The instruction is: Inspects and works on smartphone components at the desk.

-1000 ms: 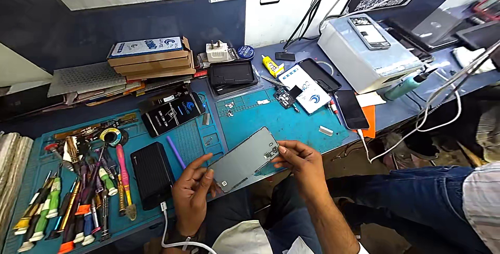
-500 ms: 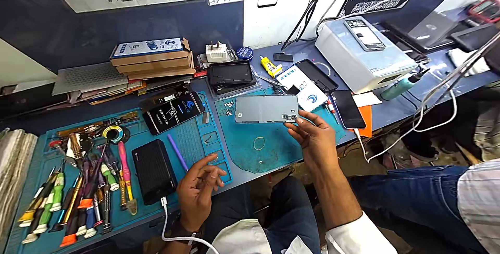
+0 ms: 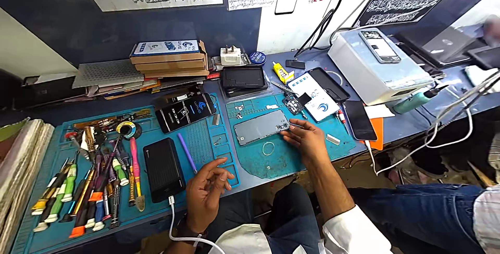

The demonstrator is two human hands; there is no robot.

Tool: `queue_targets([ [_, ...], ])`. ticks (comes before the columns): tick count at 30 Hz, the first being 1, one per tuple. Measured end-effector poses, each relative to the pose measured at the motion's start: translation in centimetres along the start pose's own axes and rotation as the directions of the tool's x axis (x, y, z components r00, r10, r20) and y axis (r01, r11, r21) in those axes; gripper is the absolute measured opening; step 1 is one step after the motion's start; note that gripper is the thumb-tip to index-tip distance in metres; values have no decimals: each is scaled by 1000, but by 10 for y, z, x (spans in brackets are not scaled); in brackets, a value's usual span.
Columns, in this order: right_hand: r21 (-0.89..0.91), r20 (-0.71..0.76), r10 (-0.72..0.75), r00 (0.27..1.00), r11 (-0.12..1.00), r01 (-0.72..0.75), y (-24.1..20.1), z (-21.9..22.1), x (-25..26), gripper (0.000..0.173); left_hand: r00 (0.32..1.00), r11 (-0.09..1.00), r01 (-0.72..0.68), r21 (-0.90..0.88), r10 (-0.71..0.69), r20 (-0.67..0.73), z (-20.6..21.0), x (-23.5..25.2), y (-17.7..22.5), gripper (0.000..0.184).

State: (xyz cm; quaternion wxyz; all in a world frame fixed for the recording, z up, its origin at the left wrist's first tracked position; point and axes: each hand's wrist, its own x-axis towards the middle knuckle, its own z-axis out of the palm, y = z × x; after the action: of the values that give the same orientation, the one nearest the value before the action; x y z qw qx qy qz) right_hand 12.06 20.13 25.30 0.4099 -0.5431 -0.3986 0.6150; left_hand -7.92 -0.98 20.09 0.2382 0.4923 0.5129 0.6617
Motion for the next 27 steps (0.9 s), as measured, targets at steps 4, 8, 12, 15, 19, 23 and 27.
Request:
queue_targets([
  [4, -132, 49, -113, 992, 984, 119, 3, 1, -4, 30, 1000, 1000, -11, -7, 11, -9, -1, 0, 0, 33],
  [8, -492, 126, -315, 941, 804, 335, 18, -13, -15, 28, 1000, 1000, -15, 0, 15, -1, -1, -1, -1, 33],
  [12, -685, 378, -364, 851, 508, 521, 31, -21, -29, 15, 1000, 1000, -13, 18, 13, 11, 0, 0, -2, 34],
  [15, -728, 448, -391, 804, 362, 582, 37, -17, -30, 22, 1000, 999, -10, 31, 10, 14, 0, -1, -1, 34],
  [19, -815, 415, -398, 818, 238, 529, 35, -3, -31, 21, 1000, 999, -10, 37, 9, 5, 0, -1, -1, 35],
  [23, -848, 390, -439, 809, 171, 501, 38, 8, -38, 7, 1000, 1000, -7, 30, 7, 6, -1, 0, -1, 36],
  [27, -848, 420, -492, 763, 87, 522, 50, 11, -42, 13, 1000, 999, -14, 31, 14, 10, -3, 0, -1, 37],
])
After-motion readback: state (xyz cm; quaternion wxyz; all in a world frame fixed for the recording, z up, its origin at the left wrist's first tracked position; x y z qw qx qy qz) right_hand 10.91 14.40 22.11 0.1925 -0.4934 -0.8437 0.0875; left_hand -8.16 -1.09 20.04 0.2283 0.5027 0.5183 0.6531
